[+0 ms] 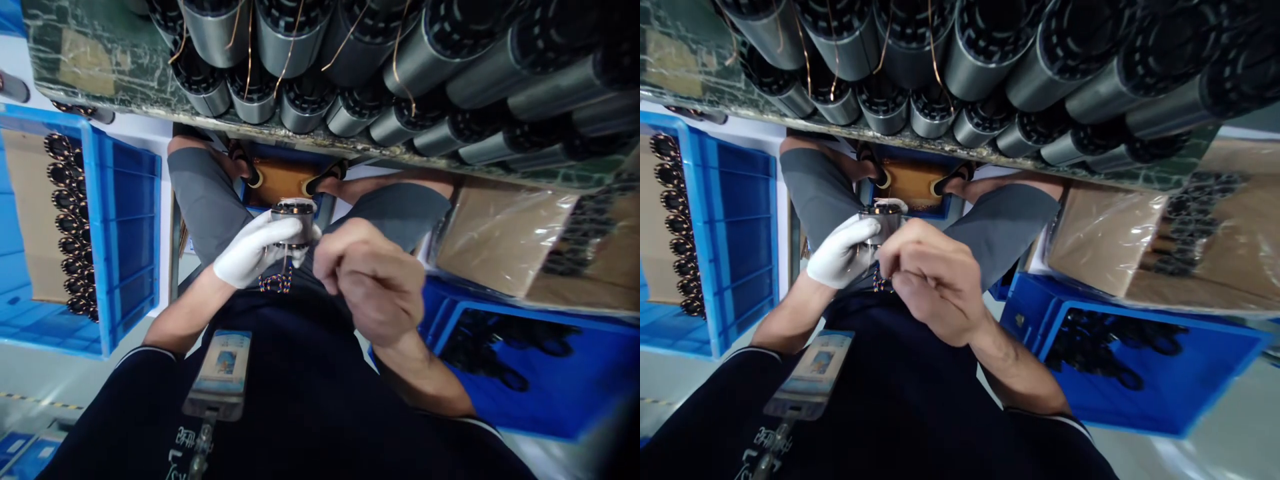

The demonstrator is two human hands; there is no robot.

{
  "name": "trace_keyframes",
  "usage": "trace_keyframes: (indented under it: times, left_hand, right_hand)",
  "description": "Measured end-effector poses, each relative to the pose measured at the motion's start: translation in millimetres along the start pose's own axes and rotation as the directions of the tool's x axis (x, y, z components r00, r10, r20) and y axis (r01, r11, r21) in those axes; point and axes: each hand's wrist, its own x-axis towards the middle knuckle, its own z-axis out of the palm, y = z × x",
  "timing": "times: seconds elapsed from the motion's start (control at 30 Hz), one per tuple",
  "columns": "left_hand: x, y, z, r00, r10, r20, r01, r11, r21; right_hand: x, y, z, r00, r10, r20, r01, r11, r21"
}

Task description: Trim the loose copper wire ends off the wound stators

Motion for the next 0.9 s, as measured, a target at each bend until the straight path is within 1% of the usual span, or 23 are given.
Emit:
trace_keyframes:
  times: [0.07, 0.17, 0.23, 0.27, 0.3, 0.33, 0.37, 0.4, 0.43, 0.47, 0.5, 0.53, 0.6, 0.63, 0.7, 0.77, 0.83, 0.87, 0.9]
  left_hand:
    - [0.5, -0.1, -8.5, 0.999, -0.007, -0.035, 0.007, 1.0, 0.024]
    - [3.2, -4.8, -12.3, 0.988, 0.048, -0.146, -0.048, 0.999, 0.001]
    - [7.2, -8.4, -12.3, 0.978, 0.068, -0.197, -0.065, 0.998, 0.022]
    - [9.2, -9.2, -12.8, 0.974, 0.098, -0.202, -0.086, 0.994, 0.071]
    - [10.6, -8.9, -13.6, 0.967, 0.161, -0.197, -0.129, 0.978, 0.166]
    - [11.0, -7.2, -14.5, 0.953, 0.255, -0.167, -0.196, 0.932, 0.304]
    - [10.2, -4.5, -15.0, 0.921, 0.373, -0.11, -0.284, 0.839, 0.463]
    - [8.0, -0.7, -14.9, 0.877, 0.48, -0.025, -0.368, 0.702, 0.61]
    - [4.7, 3.5, -14.0, 0.832, 0.55, 0.073, -0.427, 0.551, 0.717]
    - [0.6, 7.6, -12.1, 0.802, 0.574, 0.164, -0.463, 0.425, 0.778]
    - [-3.8, 11.3, -9.7, 0.788, 0.569, 0.235, -0.487, 0.343, 0.804]
    - [-8.2, 13.8, -6.9, 0.787, 0.55, 0.278, -0.498, 0.302, 0.813]
    - [-15.3, 14.3, -1.9, 0.806, 0.505, 0.309, -0.493, 0.284, 0.822]
    - [-17.7, 12.2, 0.0, 0.817, 0.49, 0.304, -0.48, 0.286, 0.83]
    - [-20.3, 4.3, 2.1, 0.835, 0.488, 0.255, -0.43, 0.29, 0.855]
    - [-21.4, -5.3, 3.3, 0.831, 0.521, 0.193, -0.39, 0.298, 0.871]
    - [-22.7, -12.0, 5.1, 0.807, 0.568, 0.16, -0.397, 0.321, 0.86]
    - [-23.7, -13.5, 6.5, 0.807, 0.57, 0.154, -0.402, 0.34, 0.85]
    - [-24.9, -13.5, 8.2, 0.817, 0.556, 0.153, -0.403, 0.361, 0.841]
  right_hand:
    - [0.7, 6.9, 7.4, 0.996, 0.075, 0.053, -0.073, 0.997, -0.039]
    - [-15.8, 17.1, 15.2, 0.98, 0.174, 0.099, -0.162, 0.98, -0.116]
    - [-34.4, 19.1, 10.9, 0.958, 0.256, 0.13, -0.234, 0.958, -0.165]
    - [-43.3, 18.3, 5.1, 0.945, 0.294, 0.145, -0.268, 0.947, -0.178]
    - [-50.7, 16.7, -2.7, 0.934, 0.323, 0.149, -0.296, 0.938, -0.181]
    - [-55.8, 14.7, -11.3, 0.928, 0.345, 0.139, -0.319, 0.931, -0.178]
    - [-58.0, 12.5, -19.6, 0.927, 0.359, 0.106, -0.338, 0.925, -0.172]
    - [-57.1, 10.6, -26.5, 0.928, 0.368, 0.047, -0.356, 0.919, -0.167]
    - [-53.1, 9.0, -31.2, 0.927, 0.374, -0.03, -0.374, 0.913, -0.161]
    - [-46.4, 8.1, -33.4, 0.916, 0.387, -0.105, -0.399, 0.904, -0.15]
    - [-37.4, 8.0, -33.1, 0.899, 0.41, -0.154, -0.43, 0.893, -0.13]
    - [-27.0, 8.6, -30.8, 0.881, 0.441, -0.173, -0.461, 0.882, -0.1]
    - [-6.3, 11.4, -22.4, 0.86, 0.488, -0.152, -0.497, 0.867, -0.03]
    - [2.0, 13.0, -17.6, 0.857, 0.495, -0.141, -0.5, 0.866, -0.001]
    - [11.6, 15.5, -9.5, 0.862, 0.477, -0.173, -0.482, 0.876, 0.015]
    - [11.6, 15.6, -5.0, 0.872, 0.436, -0.22, -0.453, 0.891, -0.028]
    - [6.2, 12.8, -4.5, 0.892, 0.378, -0.248, -0.415, 0.902, -0.117]
    - [3.1, 10.3, -5.4, 0.911, 0.328, -0.251, -0.376, 0.91, -0.176]
    - [0.2, 7.5, -6.8, 0.93, 0.27, -0.248, -0.331, 0.911, -0.246]
